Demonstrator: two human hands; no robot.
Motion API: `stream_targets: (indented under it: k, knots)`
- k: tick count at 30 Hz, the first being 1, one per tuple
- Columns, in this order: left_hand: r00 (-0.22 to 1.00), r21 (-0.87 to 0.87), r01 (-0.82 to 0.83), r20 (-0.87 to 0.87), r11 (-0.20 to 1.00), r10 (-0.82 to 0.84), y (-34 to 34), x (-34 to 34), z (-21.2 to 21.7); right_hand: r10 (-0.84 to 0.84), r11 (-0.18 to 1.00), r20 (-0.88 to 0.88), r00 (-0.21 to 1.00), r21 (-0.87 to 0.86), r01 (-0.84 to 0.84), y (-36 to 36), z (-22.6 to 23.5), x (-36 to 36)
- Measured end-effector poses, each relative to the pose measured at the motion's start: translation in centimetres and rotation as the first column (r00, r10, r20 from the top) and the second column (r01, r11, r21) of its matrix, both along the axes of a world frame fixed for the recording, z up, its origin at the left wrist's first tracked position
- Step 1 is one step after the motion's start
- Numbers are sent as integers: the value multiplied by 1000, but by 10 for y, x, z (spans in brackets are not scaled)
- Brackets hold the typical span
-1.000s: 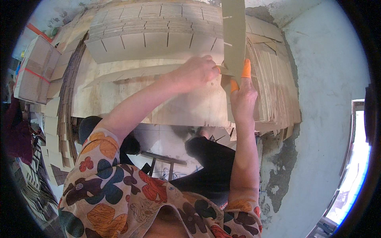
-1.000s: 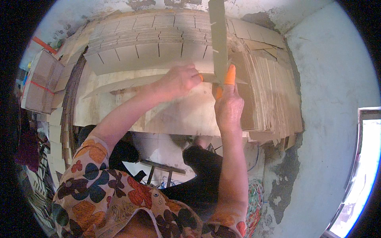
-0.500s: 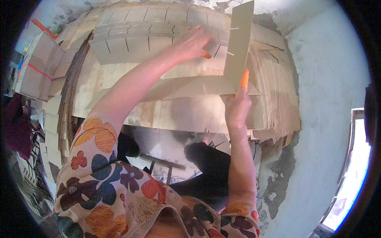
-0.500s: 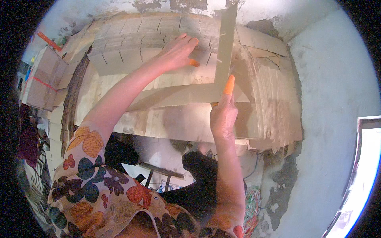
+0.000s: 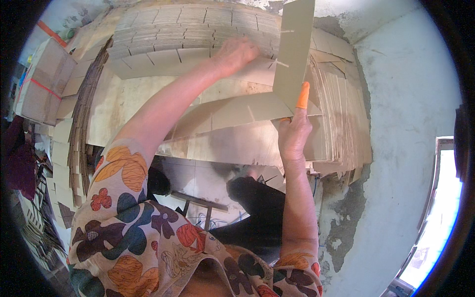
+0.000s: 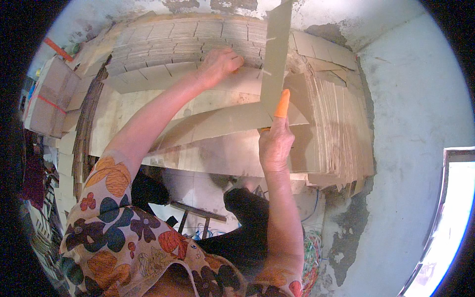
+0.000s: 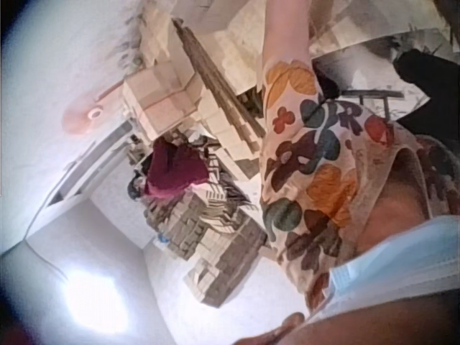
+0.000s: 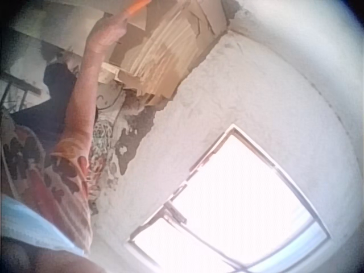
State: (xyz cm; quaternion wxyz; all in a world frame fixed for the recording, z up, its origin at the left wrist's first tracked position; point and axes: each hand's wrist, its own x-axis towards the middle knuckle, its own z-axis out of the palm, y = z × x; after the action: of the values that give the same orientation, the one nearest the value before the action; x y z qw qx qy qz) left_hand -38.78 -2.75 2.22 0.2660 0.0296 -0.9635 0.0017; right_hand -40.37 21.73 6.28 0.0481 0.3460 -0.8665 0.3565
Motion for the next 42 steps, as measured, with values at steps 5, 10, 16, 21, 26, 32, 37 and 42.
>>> stream_targets:
  k: [5,10,16,21,26,32,37,42]
  knots:
    - [988,29,89,-127,996,-85,10,8,5,74,996,-45,996,-41,-76,5,-3,0]
    - [997,83,76,-14,994,-75,9,10,8,86,996,37,996,-11,-85,8,0,3]
    - [977,84,167,-150,982,-153,23,16,13,81,997,54,995,13,-82,8,-4,0]
    - [947,105,265,-215,959,-238,39,27,27,149,984,-69,986,105,-141,13,-28,-12]
    - [982,473,187,-92,861,-163,60,44,44,142,980,-97,985,157,-126,11,-30,-11]
    - [969,520,-200,230,830,90,3,10,70,79,990,-19,997,120,-76,12,-25,5]
    - [967,88,-185,192,979,165,-8,-20,27,65,989,1,998,135,-65,13,-26,7]
    - [976,-18,-143,162,990,144,-14,-29,-2,75,992,14,997,101,-76,13,-29,6]
